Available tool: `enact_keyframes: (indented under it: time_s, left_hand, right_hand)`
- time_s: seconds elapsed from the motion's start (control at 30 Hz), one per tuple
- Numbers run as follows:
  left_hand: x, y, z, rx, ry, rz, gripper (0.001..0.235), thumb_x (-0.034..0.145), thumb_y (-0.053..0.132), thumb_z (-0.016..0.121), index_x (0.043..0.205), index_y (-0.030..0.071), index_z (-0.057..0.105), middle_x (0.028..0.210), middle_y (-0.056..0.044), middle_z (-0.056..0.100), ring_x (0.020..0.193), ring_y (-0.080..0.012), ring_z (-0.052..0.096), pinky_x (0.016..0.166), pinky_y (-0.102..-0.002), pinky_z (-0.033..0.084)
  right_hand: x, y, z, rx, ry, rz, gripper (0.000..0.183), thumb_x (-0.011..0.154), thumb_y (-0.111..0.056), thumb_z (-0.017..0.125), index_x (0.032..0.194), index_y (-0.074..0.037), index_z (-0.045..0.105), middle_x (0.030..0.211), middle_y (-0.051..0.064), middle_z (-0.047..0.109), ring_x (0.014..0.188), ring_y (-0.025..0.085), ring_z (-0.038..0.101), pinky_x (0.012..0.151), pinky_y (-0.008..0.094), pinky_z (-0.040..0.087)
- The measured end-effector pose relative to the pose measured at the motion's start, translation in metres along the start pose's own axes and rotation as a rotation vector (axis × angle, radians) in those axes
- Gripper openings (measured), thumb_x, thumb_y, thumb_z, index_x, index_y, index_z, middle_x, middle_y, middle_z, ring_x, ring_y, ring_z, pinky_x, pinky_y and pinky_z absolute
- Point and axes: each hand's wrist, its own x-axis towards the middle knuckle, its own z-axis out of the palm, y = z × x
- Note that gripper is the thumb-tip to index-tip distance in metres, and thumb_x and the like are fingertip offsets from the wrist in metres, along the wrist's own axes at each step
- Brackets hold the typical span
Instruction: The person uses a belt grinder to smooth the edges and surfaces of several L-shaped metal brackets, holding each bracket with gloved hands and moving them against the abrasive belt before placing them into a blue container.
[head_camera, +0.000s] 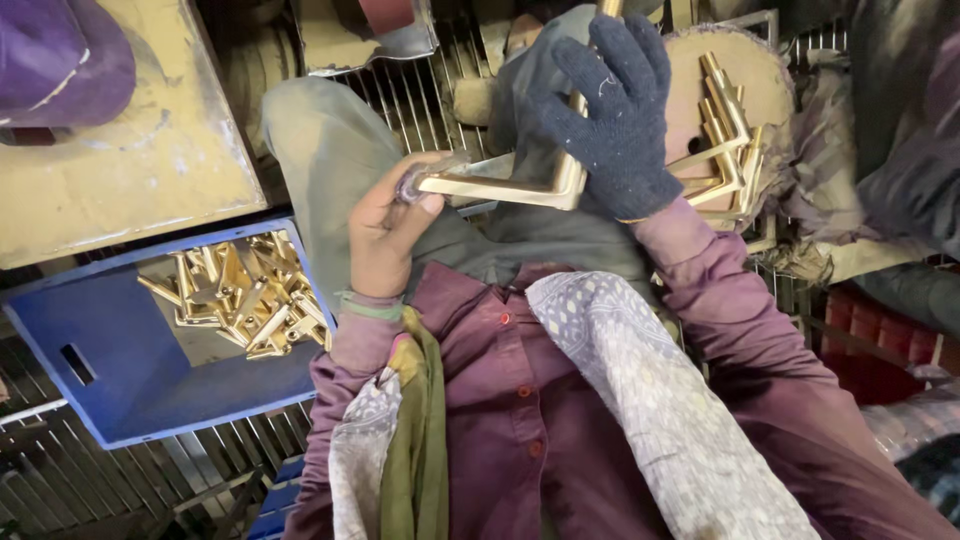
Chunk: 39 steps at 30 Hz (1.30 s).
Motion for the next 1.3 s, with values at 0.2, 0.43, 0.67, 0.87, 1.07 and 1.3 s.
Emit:
enact_keyframes:
  time_s: [0.2, 0.43, 0.67, 0.87, 1.07, 1.3]
  left_hand:
    - [-0.015, 0.005, -0.003, -0.002, 0.044, 0.014, 0.039, 0.101, -0.005, 0.066, 0.14, -0.006, 0.059, 0.135, -0.011, 0.067, 0.127, -0.0179, 0.063, 0.117, -0.032, 0.046]
    - [-0.021, 0.007, -0.01, 0.032, 0.063, 0.014, 0.038, 0.102, -0.004, 0.066, 0.139, -0.005, 0.06, 0.134, -0.011, 0.067, 0.127, -0.0183, 0.063, 0.116, -0.032, 0.047]
    - [0.003, -0.008, -0.023, 0.044, 0.027, -0.069, 0.036, 0.11, 0.011, 0.055, 0.143, -0.003, 0.056, 0.131, -0.009, 0.067, 0.115, -0.0179, 0.066, 0.1, -0.035, 0.058]
    - [0.084, -0.049, -0.07, -0.173, -0.073, -0.31, 0.033, 0.109, 0.018, 0.049, 0.136, 0.0, 0.057, 0.128, -0.011, 0.068, 0.112, -0.0209, 0.069, 0.09, -0.039, 0.062]
    - [0.157, -0.103, -0.105, -0.185, 0.065, -0.466, 0.027, 0.107, 0.02, 0.048, 0.124, 0.004, 0.06, 0.106, -0.008, 0.073, 0.089, -0.0201, 0.073, 0.069, -0.034, 0.059]
    - [0.177, -0.157, -0.115, -0.339, 0.248, -0.433, 0.022, 0.105, 0.019, 0.053, 0.117, 0.003, 0.063, 0.098, -0.009, 0.07, 0.079, -0.0188, 0.069, 0.065, -0.033, 0.055]
  right_hand:
    - [0.001, -0.007, 0.012, 0.042, 0.099, 0.017, 0.029, 0.097, -0.014, 0.087, 0.12, -0.025, 0.073, 0.148, 0.011, 0.057, 0.143, 0.038, 0.049, 0.123, 0.06, 0.04]
    - [-0.002, -0.011, 0.022, 0.072, 0.104, 0.037, 0.039, 0.093, -0.007, 0.083, 0.127, -0.026, 0.077, 0.148, 0.01, 0.058, 0.143, 0.037, 0.05, 0.122, 0.058, 0.041]
    - [0.018, -0.008, 0.022, 0.137, 0.031, -0.004, 0.025, 0.091, -0.012, 0.085, 0.112, -0.018, 0.073, 0.132, 0.008, 0.065, 0.136, 0.035, 0.057, 0.121, 0.059, 0.04]
    - [0.045, 0.014, 0.039, 0.245, -0.263, -0.008, 0.036, 0.078, -0.028, 0.082, 0.11, -0.015, 0.071, 0.103, 0.009, 0.065, 0.107, 0.033, 0.06, 0.109, 0.051, 0.045]
    - [0.068, 0.035, 0.086, 0.142, -0.396, 0.054, 0.026, 0.081, -0.029, 0.08, 0.105, -0.02, 0.073, 0.094, 0.006, 0.066, 0.091, 0.031, 0.06, 0.082, 0.045, 0.045]
    - [0.07, 0.05, 0.132, 0.114, -0.369, 0.094, 0.022, 0.079, -0.017, 0.072, 0.101, -0.019, 0.074, 0.089, 0.007, 0.066, 0.086, 0.031, 0.061, 0.076, 0.044, 0.046]
